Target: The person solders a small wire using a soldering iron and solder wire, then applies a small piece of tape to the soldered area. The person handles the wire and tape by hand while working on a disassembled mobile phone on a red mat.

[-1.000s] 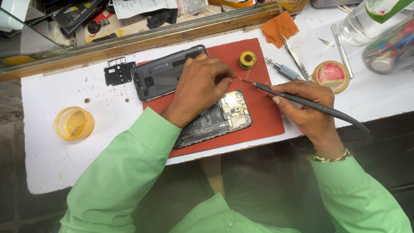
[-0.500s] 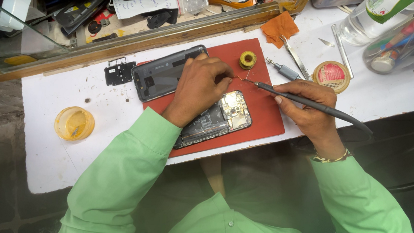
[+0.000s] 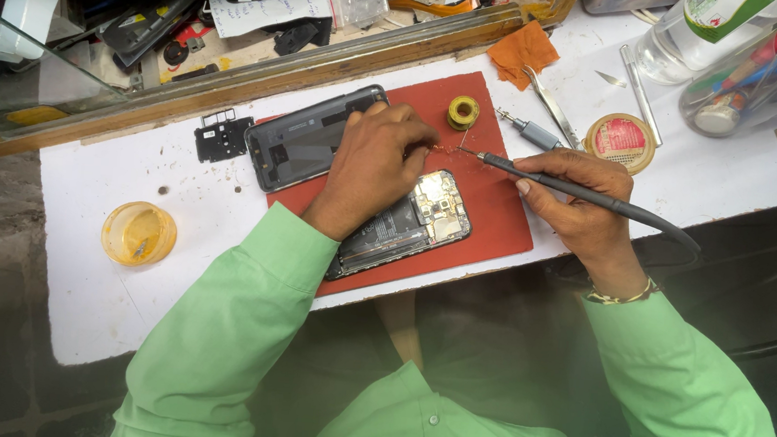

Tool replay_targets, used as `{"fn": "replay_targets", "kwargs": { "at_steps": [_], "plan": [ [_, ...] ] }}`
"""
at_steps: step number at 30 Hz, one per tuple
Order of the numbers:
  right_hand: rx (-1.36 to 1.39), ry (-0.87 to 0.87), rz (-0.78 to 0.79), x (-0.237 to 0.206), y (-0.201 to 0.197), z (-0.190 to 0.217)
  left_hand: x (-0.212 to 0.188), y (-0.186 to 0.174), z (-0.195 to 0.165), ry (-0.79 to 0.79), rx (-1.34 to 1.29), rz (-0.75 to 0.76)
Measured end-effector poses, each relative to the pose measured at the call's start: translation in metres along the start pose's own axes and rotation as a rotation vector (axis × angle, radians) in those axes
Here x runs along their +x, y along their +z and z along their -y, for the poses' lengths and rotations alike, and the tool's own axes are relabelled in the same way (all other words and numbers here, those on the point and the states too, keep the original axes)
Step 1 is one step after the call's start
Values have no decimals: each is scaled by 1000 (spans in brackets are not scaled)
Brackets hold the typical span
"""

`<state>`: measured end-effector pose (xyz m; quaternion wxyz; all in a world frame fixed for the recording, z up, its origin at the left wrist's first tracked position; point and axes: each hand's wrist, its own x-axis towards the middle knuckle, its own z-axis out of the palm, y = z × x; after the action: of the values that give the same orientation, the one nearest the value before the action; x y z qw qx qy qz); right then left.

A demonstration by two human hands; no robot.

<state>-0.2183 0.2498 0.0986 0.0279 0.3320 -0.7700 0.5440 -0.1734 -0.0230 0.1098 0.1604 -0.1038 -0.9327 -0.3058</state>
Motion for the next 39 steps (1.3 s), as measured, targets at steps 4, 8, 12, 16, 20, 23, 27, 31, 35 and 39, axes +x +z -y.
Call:
{"fn": "replay_targets", "kwargs": {
  "at_steps": [4,8,12,16,20,23,27,31,35,39],
  "plan": [
    [-8,-32,8,1,0,1,0,-1,-1,-9,-10,12],
    [11,-18,1,0,0,0,-1,-2,-2,-9,-25,-4],
    [-22,-34,-35,-1,1,-2,-1,-3,-2,4,-41,-17],
    [-25,-25,-53,-2,1,-2,-2,-4,-1,31,-28,-21],
    [-26,-21,-45,-1,1,0,-3,-4,-1,86,24,-25],
    [-26,-35,-20,1,1,2,-4,-5,-2,102,59,-2],
    [-9,-68,3,3,1,3,-5,-7,-3,100,39,22],
    [2,-66,13,4,2,3,-4,-8,-3,87,20,38],
    [14,-73,12,4,3,3,-5,-8,-3,103,15,42],
    [4,-66,0,4,3,2,-4,-9,-3,69,-6,48]
  ]
}}
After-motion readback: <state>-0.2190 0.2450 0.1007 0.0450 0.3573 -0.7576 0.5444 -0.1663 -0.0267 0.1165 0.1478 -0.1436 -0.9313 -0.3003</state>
